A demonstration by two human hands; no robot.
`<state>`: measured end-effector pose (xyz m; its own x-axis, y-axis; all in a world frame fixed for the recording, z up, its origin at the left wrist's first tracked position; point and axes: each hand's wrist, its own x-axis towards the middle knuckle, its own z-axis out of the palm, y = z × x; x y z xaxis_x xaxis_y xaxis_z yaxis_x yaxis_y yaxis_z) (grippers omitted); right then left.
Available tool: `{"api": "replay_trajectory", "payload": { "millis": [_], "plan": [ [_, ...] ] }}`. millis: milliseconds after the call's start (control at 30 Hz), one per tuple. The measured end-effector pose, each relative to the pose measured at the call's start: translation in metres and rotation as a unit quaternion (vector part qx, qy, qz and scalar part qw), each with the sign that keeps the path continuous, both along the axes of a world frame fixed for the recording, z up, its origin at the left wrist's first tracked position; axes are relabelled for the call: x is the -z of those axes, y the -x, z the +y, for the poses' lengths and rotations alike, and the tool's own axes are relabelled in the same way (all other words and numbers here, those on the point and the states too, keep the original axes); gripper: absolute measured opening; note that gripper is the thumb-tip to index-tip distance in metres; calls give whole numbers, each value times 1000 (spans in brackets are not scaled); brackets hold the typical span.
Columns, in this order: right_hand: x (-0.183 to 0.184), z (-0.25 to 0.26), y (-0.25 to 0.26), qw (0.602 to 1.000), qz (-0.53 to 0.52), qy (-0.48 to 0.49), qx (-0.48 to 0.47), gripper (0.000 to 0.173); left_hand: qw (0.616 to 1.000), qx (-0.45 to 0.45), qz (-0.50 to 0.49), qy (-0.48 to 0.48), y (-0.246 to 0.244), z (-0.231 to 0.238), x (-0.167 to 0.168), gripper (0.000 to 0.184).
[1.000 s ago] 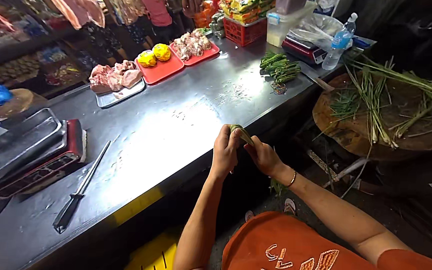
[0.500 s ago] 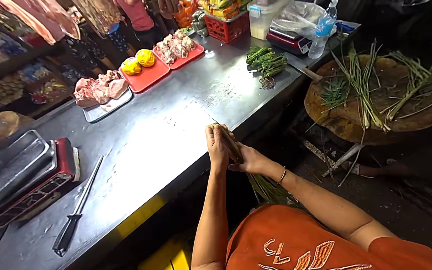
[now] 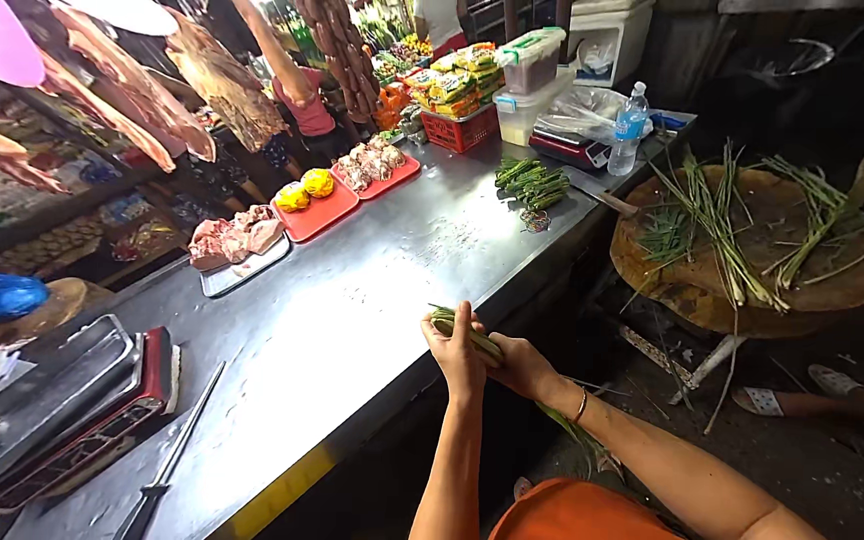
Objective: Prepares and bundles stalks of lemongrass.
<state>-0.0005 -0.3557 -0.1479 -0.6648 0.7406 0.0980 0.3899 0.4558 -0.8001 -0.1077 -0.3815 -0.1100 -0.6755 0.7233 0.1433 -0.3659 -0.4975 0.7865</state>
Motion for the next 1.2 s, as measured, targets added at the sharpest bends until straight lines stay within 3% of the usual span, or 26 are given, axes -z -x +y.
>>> {"api": "replay_trajectory", "payload": {
  "millis": [67,100,167,433,500,567,633,667,700,733,800,833,900,967,1000,1033,1133,1200],
  "plan": [
    [5,-1,-2,999,25,-26,12,34,1000,18,14,-3,-2,-1,-6,51],
    [7,-1,-3,999,34,-38,15,33,999,28,23,-17,-2,-1,-5,47],
    [9,1,-5,997,48,-52,16,31,998,32,26,-44,-6,1,-1,12],
    [3,2,-8,999,8,28,39,26,998,-15,37,45,-23,15,-10,46],
    [2,9,-13,999,37,39,9,29,997,35,52,34,-17,13,-8,38],
    [-1,18,-21,993,94,66,-30,34,986,141,90,16,-2,7,-4,18],
    [-5,28,-28,983,135,93,-79,33,956,243,163,18,15,3,2,82],
    [-7,33,-29,979,138,103,-110,32,941,277,193,28,20,3,6,101],
    [-11,36,-30,974,136,111,-142,30,932,297,206,34,22,3,11,100],
    [-14,39,-29,968,138,116,-174,27,929,306,204,30,20,2,14,83],
    [-18,42,-29,960,121,117,-222,37,934,306,187,17,12,0,15,33],
    [-22,42,-27,965,89,138,-205,36,938,292,185,17,9,2,15,22],
    [-22,45,-27,976,29,147,-159,39,958,240,158,14,3,8,19,27],
    [-18,56,-38,986,5,106,-129,75,975,188,116,-5,6,16,22,28],
    [-16,59,-48,991,11,86,-101,83,982,164,89,-16,9,19,20,32],
    [-14,57,-58,994,49,70,-63,79,987,142,67,-25,12,22,17,37],
    [-16,21,-69,959,236,159,-9,21,997,70,24,-33,15,28,9,44],
    [-8,-11,-60,902,297,307,-60,30,999,23,2,-37,10,33,6,44]
  ]
}}
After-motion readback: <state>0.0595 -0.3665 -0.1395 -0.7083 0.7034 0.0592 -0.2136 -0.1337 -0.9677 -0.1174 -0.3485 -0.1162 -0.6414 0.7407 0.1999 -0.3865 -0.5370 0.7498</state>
